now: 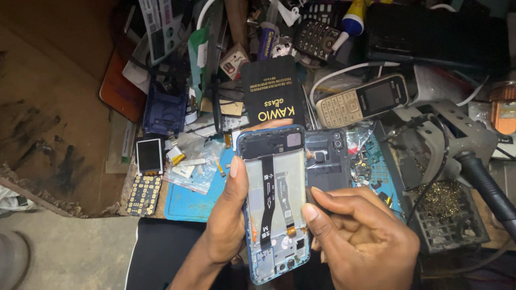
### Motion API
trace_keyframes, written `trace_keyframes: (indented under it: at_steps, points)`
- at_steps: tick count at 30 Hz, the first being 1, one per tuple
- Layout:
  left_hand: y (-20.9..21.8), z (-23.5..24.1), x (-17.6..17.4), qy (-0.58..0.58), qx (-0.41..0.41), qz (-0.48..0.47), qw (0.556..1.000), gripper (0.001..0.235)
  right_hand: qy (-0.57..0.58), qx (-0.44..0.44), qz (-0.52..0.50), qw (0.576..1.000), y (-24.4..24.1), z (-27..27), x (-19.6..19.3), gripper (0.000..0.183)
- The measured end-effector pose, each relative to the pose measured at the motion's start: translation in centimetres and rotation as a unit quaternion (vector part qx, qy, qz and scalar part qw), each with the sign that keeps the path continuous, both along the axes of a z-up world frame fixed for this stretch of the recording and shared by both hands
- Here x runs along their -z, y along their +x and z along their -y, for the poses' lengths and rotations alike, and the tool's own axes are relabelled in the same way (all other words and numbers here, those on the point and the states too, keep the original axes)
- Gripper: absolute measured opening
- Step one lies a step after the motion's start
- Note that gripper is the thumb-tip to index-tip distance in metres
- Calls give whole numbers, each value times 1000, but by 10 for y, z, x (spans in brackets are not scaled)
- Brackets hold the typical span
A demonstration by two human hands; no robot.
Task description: The person uses a red-handled spudger to pry and separate the screen assembly from the phone frame. They repeatedly lift and rotate the device to work along the edges, then set the phone down and continue prying at the top edge.
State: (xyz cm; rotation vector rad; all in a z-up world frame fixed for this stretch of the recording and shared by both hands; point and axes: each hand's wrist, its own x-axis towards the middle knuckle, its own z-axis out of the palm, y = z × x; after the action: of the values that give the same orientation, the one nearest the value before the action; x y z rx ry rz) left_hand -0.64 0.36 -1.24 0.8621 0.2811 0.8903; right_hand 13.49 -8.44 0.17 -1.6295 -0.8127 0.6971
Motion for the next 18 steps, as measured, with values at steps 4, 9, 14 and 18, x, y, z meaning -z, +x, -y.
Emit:
trace_keyframes:
  at_steps: [4,9,14,18]
  points:
    - [1,-2,-1,-38,11,1,999,71,36,-2,-25,999,3,1,4,17]
    - [-1,-3,-7,-65,21,25,997,77,70,37,-20,997,10,6,7,25]
    - [1,-5,-7,-38,3,27,999,79,71,-21,-82,994,13,7,6,38]
    - [2,-6,-1,-22,-25,70,997,76,115,-26,-105,988,13,7,3,34]
